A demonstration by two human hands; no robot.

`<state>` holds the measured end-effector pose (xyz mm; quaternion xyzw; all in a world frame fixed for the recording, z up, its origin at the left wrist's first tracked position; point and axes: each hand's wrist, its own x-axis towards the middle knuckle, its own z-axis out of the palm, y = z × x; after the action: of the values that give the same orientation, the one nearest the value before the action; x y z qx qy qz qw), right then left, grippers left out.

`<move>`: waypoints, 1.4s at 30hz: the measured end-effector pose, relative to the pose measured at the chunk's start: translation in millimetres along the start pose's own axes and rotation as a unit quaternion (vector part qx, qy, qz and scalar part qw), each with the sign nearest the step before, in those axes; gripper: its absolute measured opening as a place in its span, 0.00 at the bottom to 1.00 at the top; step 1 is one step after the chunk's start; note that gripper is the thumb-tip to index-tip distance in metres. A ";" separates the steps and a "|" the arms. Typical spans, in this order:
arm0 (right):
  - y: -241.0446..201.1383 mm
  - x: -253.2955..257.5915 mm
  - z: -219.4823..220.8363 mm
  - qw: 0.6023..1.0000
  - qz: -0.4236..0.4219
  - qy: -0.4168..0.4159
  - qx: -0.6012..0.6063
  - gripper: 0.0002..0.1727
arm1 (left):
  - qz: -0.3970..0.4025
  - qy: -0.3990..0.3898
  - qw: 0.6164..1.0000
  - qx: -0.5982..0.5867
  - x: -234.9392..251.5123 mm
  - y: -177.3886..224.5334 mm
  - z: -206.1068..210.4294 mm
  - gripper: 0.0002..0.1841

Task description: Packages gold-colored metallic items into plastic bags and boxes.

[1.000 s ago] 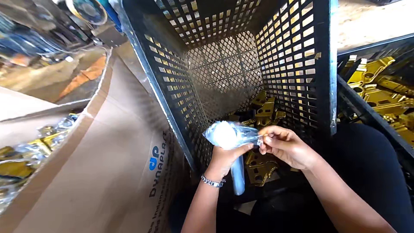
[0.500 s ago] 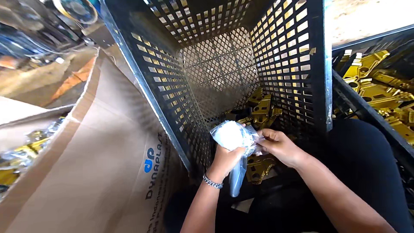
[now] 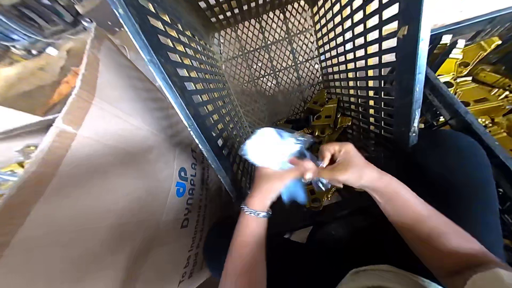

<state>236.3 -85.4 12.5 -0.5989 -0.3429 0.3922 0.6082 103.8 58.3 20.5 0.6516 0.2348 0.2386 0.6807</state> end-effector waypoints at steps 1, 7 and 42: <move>-2.1 3.7 3.3 0.997 -0.027 -0.053 -0.052 0.17 | -0.048 -0.069 0.995 -0.049 -4.2 1.6 8.2 0.16; 2.2 6.1 -26.9 0.988 -0.011 0.085 -0.126 0.13 | 0.128 0.040 0.971 0.199 10.2 -11.9 -20.6 0.22; 6.5 29.6 15.6 0.991 -0.056 0.114 -0.048 0.30 | 0.107 0.077 0.983 0.130 -4.0 -8.0 7.6 0.30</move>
<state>235.6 -52.1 5.3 -0.6482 -0.3224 0.2697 0.6350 105.6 49.6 12.9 0.7355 0.2446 0.3272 0.5405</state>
